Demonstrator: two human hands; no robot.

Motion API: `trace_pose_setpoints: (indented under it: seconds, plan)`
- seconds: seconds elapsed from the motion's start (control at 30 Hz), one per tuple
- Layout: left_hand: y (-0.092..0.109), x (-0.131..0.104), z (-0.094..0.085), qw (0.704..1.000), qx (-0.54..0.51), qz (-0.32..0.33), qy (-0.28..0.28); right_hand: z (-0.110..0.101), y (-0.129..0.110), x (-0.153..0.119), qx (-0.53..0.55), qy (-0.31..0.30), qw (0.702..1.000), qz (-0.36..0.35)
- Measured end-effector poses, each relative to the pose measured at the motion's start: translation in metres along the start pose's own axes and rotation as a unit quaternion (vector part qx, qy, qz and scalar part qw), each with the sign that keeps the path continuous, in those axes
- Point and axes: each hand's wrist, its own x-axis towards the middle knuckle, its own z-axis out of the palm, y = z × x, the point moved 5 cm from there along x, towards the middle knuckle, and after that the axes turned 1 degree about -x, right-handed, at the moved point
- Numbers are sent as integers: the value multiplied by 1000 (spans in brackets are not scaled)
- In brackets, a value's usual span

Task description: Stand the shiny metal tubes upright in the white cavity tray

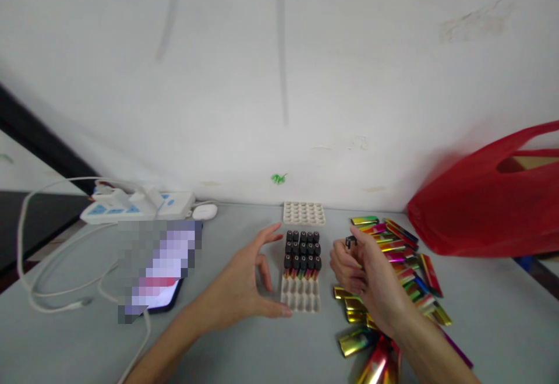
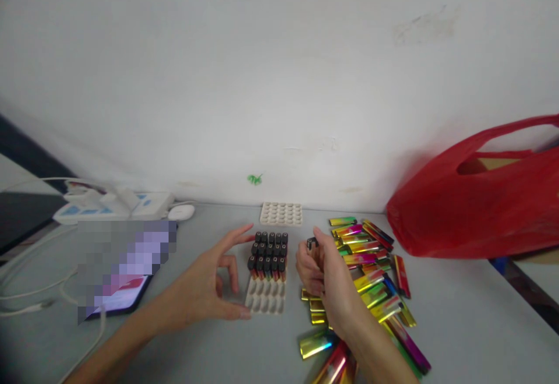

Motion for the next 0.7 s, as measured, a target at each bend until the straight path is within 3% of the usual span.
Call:
trace_pose_setpoints:
  seconds: [0.3, 0.7]
  plan:
    - [-14, 4, 16, 996, -79, -8, -36, 0, -2, -2, 5, -1, 1000, -4]
    - [-19, 5, 16, 996, -81, -12, -36, 3, -1, -2, 9, -7, 1000, 4]
